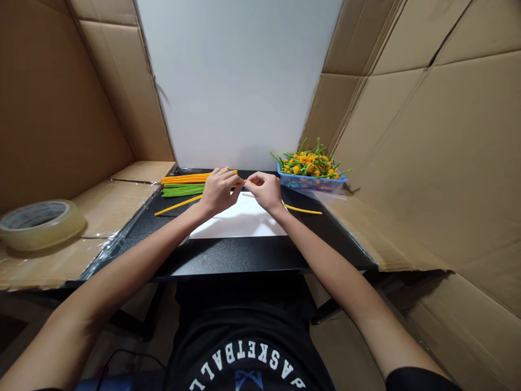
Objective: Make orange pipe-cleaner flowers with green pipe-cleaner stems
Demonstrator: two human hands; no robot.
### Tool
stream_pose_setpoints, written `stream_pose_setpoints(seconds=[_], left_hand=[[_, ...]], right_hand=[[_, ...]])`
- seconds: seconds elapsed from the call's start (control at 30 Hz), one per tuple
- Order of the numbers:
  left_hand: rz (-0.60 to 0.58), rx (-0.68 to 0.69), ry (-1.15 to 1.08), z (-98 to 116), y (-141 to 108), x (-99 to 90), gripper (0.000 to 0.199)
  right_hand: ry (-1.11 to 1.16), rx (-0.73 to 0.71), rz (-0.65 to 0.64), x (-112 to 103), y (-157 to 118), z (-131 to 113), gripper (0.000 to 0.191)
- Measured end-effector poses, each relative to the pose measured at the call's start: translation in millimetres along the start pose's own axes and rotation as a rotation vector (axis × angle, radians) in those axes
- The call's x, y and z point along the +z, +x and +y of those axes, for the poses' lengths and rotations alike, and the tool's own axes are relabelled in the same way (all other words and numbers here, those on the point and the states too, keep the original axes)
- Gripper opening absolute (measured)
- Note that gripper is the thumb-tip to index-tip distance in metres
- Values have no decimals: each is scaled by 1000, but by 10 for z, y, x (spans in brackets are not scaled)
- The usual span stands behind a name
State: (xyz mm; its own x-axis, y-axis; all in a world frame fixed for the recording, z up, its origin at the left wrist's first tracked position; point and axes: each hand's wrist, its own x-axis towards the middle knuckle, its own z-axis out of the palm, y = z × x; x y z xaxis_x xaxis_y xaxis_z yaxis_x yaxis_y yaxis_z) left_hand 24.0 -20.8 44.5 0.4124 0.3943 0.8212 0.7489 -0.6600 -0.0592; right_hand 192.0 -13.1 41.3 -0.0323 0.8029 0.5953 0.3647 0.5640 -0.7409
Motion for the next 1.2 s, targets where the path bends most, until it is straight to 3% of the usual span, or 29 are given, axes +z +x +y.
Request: stream_pose_setpoints(seconds=[0.2, 0.37, 0.57, 0.97, 1.07, 1.2], left_hand=[[-38, 123, 106, -27, -11, -3, 30], [-25, 80, 82, -76, -21, 13, 28], [-7, 73, 66, -88, -30, 15, 25], [6, 193, 218, -120, -64, 43, 28], [6, 178, 206, -144, -69, 50, 27], [29, 115, 171, -183, -71, 52, 26]], right_hand=[[101, 131, 12, 83, 19, 78, 16], [119, 95, -5, 55, -7, 48, 17], [-37, -109, -24, -7, -54, -22, 10], [-213, -110, -47, 29, -45, -8, 12], [-52, 20, -69, 40, -33, -6, 8], [400, 381, -165, 32, 6, 9, 5]])
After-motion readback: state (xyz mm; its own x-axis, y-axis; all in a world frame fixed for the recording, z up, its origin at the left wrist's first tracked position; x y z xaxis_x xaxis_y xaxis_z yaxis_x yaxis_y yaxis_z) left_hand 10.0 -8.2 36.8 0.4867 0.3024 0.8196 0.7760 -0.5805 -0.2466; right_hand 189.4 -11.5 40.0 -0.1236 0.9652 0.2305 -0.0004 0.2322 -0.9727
